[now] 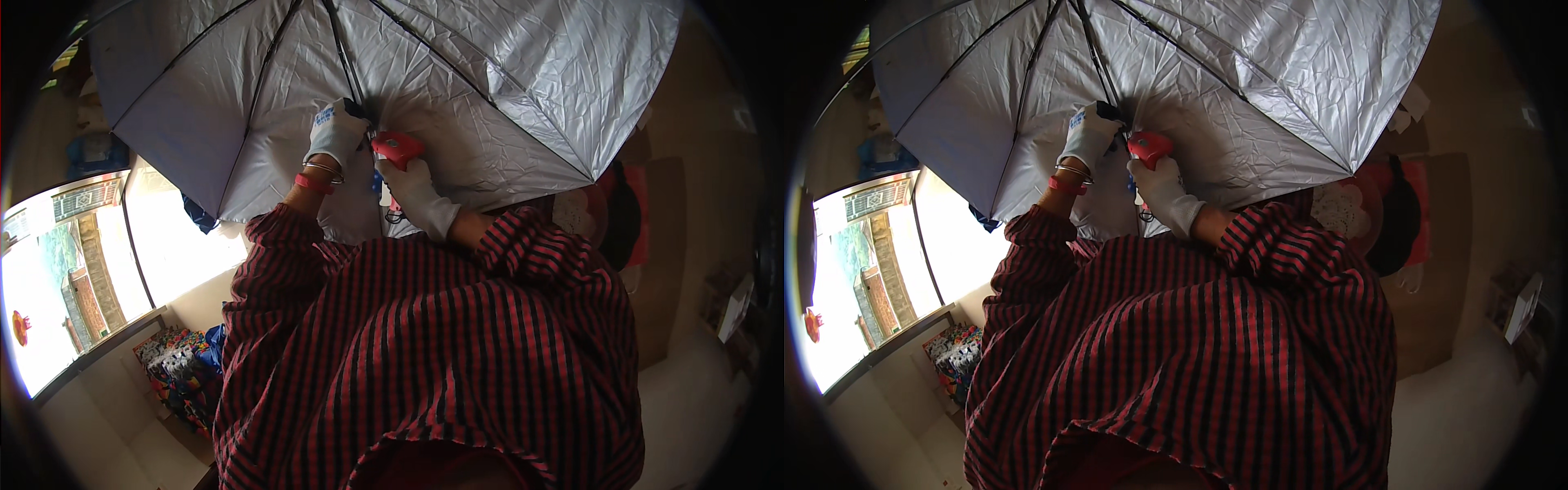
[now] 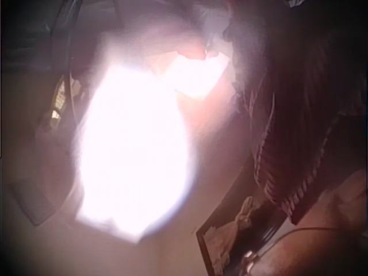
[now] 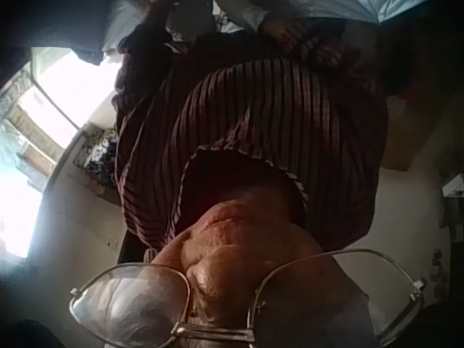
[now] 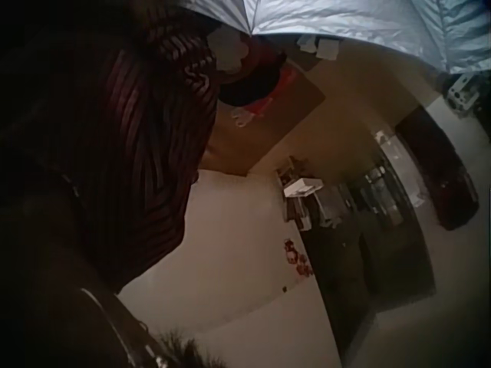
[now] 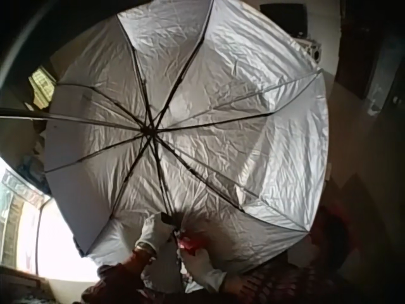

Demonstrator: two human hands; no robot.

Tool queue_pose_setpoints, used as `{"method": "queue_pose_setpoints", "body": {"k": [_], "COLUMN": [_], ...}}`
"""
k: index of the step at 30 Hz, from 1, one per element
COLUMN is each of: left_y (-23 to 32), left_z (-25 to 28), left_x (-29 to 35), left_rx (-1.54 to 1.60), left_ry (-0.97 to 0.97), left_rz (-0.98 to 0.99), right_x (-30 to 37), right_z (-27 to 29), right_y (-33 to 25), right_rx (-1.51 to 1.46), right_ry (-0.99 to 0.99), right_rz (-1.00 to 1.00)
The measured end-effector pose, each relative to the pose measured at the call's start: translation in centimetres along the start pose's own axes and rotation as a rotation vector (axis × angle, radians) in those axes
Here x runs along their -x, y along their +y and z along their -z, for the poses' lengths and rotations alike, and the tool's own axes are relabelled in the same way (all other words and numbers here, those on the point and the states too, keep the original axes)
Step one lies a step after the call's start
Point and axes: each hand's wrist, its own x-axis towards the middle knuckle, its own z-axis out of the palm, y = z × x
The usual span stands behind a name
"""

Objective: Repairing umbrellas by inspecting the frame and applying hot glue to secure the fabric to the ribs.

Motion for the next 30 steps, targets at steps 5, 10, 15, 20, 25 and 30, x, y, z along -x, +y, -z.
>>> {"method": "queue_pose_setpoints", "body": {"k": [5,10,15,20,25,30], "left_y": [0.9,1.7,0.3,0.3,-1.2,-0.6], "left_z": [0.2,0.0,0.0,0.4,0.6,0.6], "left_x": [-0.3,-0.8,-2.2,-2.6,-2.9,-2.7], "left_rx": [0.094,0.331,0.124,0.187,0.15,0.258], "left_ry": [-0.038,-0.114,-0.219,-0.188,-0.2,-0.221], "left_rz": [-0.014,0.091,-0.104,0.078,-0.171,-0.151], "right_x": [-0.3,-1.3,-4.2,-4.3,-4.6,-3.4], "right_z": [0.7,1.8,3.6,4.3,4.1,5.2], "right_y": [0.0,0.2,0.7,-0.9,-0.3,-1.0], "right_rx": [-0.029,-0.084,-0.028,0.046,0.054,0.0], "right_ry": [-0.024,-0.021,-0.185,-0.199,-0.175,-0.293], "right_rz": [-0.041,-0.062,-0.179,-0.232,-0.203,-0.085]}}
